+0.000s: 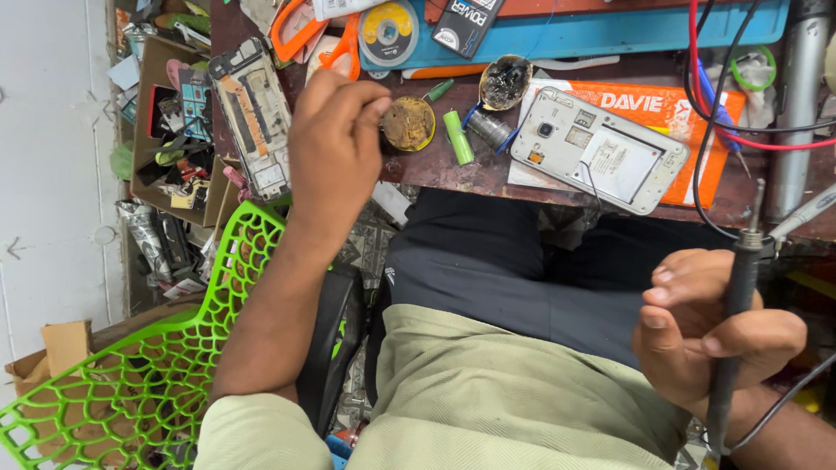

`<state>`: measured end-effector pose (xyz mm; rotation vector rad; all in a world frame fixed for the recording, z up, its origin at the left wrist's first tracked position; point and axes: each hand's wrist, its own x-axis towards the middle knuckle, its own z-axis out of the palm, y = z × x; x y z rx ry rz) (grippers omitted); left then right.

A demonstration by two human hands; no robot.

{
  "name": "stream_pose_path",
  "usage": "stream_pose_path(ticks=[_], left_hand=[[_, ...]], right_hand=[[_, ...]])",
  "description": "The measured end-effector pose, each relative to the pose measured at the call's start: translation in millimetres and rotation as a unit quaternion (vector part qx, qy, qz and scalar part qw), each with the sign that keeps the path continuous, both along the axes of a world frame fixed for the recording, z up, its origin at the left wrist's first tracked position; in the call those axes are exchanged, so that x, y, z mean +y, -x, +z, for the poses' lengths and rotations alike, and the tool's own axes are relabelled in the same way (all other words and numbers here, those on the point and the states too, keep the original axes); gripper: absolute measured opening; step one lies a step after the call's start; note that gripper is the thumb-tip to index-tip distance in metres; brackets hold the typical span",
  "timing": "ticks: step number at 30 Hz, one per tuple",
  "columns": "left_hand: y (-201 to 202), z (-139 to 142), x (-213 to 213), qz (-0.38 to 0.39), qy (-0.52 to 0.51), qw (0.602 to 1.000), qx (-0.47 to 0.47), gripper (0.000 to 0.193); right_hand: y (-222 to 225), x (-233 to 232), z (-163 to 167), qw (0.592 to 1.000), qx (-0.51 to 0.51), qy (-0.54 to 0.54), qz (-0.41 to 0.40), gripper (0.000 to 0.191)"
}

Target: The person strips a blue wire with pliers, then solders it to a circuit board inside a disassembled white smartphone. They use a soldering iron and solder wire, then reattach the back cover to the phone.

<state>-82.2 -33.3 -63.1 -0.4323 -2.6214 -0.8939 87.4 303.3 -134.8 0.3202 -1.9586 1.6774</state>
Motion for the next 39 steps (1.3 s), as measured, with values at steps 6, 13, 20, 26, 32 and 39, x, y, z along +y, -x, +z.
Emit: stream_pose_path(ticks=[6, 13, 20, 26, 32, 39], left_hand=[[7.4, -9.1, 7.5, -0.019, 0.043, 0.999, 0.004, 0.005], [8.6, -15.0, 10.2, -0.006, 0.078, 0.997, 0.029, 0.006], [6.6, -15.3, 9.1, 0.004, 0.085, 0.996, 0.037, 0.005], [7.8, -13.2, 11.7, 0.006, 0.091, 0.995, 0.028, 0.006], [-4.1, 6.7, 18.1, -0.018, 0.042, 0.997, 0.064, 0.011], [-46.6, 23.6, 63.1, -0.164, -0.081, 0.982, -0.042, 0.017]], right_hand=[[1.4, -4.5, 12.2, 0.998, -0.028, 0.008, 0.052, 0.045], [6.0, -9.4, 16.6, 0.996, -0.030, 0.015, 0.078, 0.044], [5.7, -7.4, 17.1, 0.995, -0.038, 0.008, 0.087, 0.044], [6.8, -9.1, 17.3, 0.996, -0.036, 0.016, 0.081, 0.044], [12.0, -10.8, 14.4, 0.998, 0.002, 0.045, 0.035, 0.036], [18.4, -12.4, 4.8, 0.988, 0.033, 0.146, -0.040, 0.024]])
